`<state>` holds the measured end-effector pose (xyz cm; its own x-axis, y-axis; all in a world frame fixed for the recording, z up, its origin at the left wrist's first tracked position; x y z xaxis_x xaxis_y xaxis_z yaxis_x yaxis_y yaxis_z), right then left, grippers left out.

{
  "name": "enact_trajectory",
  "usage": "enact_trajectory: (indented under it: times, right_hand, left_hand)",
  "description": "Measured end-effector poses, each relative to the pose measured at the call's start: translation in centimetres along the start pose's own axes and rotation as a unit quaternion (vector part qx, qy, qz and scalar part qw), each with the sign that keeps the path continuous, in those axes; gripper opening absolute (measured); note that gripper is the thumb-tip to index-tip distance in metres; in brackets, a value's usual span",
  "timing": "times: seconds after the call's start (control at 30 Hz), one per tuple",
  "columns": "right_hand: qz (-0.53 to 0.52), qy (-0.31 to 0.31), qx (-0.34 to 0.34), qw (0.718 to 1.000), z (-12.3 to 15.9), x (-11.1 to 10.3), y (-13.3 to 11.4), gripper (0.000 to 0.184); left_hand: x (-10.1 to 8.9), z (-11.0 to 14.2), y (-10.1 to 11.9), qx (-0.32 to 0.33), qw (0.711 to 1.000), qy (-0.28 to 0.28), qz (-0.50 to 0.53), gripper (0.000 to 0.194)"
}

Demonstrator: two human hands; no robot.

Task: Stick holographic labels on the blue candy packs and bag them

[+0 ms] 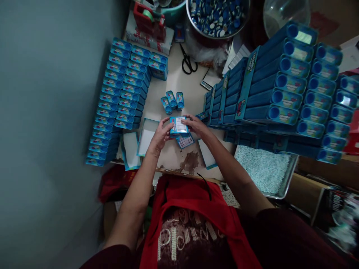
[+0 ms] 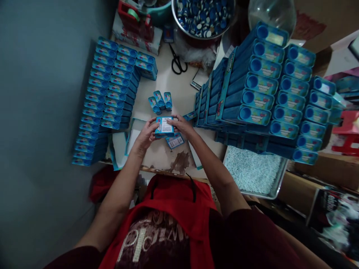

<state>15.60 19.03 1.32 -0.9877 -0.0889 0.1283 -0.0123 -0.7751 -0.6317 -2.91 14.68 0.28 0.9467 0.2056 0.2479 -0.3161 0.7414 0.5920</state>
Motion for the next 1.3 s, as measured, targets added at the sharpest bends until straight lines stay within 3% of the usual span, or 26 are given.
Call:
enact_trajectory:
  times: [0.07,0.17,0.27,0.3,0.37,0.43,0.5,0.57,0.63,0.7,0.77,0.87,0.97,1.03,1.1,1.17,1.23,1.3]
  right_hand:
    - [0.021,0.008,0.017,1.000,-0.1,0.1,0.8,0.036]
    - [0.061,0.050,0.010,0.997,0.5,-0.6,1.7,0.038]
    - [0.205,0.065,-0.120,0.969,2.4,-1.4,1.0,0.044]
    - [0.280,0.048,-0.191,0.940,3.4,-1.2,0.5,0.049]
    - [0.426,-0.015,-0.313,0.849,5.4,-0.1,-0.3,0.065]
    - [0.532,-0.070,-0.357,0.765,7.0,1.2,-0.6,0.069]
    - [0.588,-0.070,-0.352,0.725,7.9,2.0,-1.2,0.062]
    - [0.593,-0.002,-0.344,0.728,8.1,1.8,-2.6,0.054]
    - [0.560,0.115,-0.336,0.749,7.3,0.6,-4.6,0.053]
    - [0.523,0.219,-0.321,0.759,5.2,-0.9,-6.6,0.058]
    - [0.513,0.268,-0.294,0.761,1.7,-1.8,-8.3,0.062]
    - [0.531,0.284,-0.223,0.767,-4.5,-2.0,-9.2,0.058]
    - [0.544,0.247,-0.191,0.779,-8.4,-2.0,-8.6,0.041]
    - [0.547,0.205,-0.198,0.787,-8.5,-2.6,-7.9,0.033]
    - [0.551,0.188,-0.215,0.784,-6.7,-3.7,-7.3,0.036]
    - [0.570,0.189,-0.231,0.765,-3.6,-4.7,-6.5,0.042]
    - [0.614,0.178,-0.238,0.731,-0.7,-4.8,-5.2,0.047]
    - [0.662,0.163,-0.220,0.697,1.3,-4.1,-3.8,0.045]
  left_hand:
    - [0.1,-0.1,-0.8,-0.025,0.999,0.020,0.016,0.081]
    - [0.2,-0.2,-2.1,-0.040,0.996,0.031,0.072,0.056]
    - [0.0,-0.2,-3.2,-0.053,0.992,0.059,0.102,0.035]
    - [0.0,-0.2,-3.4,-0.057,0.991,0.070,0.099,0.032]
    - [0.3,-0.1,-3.5,-0.058,0.991,0.083,0.087,0.030]
    - [0.9,0.0,-3.2,-0.051,0.993,0.079,0.076,0.032]
    - [1.6,0.1,-2.4,-0.043,0.996,0.059,0.059,0.038]
    - [1.8,0.1,-1.4,-0.026,0.999,0.030,0.036,0.051]
    - [1.0,-0.5,0.0,0.023,0.999,0.029,0.009,0.066]
    - [-0.5,-1.6,1.6,0.099,0.992,0.078,-0.033,0.071]
    - [-2.1,-3.3,3.4,0.185,0.965,0.154,-0.106,0.070]
    - [-2.6,-6.7,6.6,0.297,0.899,0.224,-0.232,0.072]
    - [-1.1,-9.8,9.1,0.358,0.862,0.198,-0.299,0.068]
    - [-0.3,-10.3,9.7,0.379,0.853,0.182,-0.310,0.060]
    - [-0.2,-8.9,9.0,0.394,0.843,0.196,-0.310,0.047]
    - [-0.6,-6.4,6.8,0.394,0.834,0.221,-0.316,0.029]
    - [-0.9,-3.7,3.3,0.373,0.834,0.224,-0.338,0.013]
    - [-0.5,-1.6,-0.8,0.331,0.839,0.177,-0.393,0.009]
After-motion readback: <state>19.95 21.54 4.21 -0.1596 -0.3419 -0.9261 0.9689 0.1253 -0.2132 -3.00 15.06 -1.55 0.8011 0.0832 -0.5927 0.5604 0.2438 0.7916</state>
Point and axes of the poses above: each hand's wrist, its own z-axis away from the middle knuckle, its own x-axis out of the palm, y = z × x, the point moved 4 cm from there along -z, towards the middle knuckle, and after that the axes turned 1 degree about y, right-handed, at the moved point
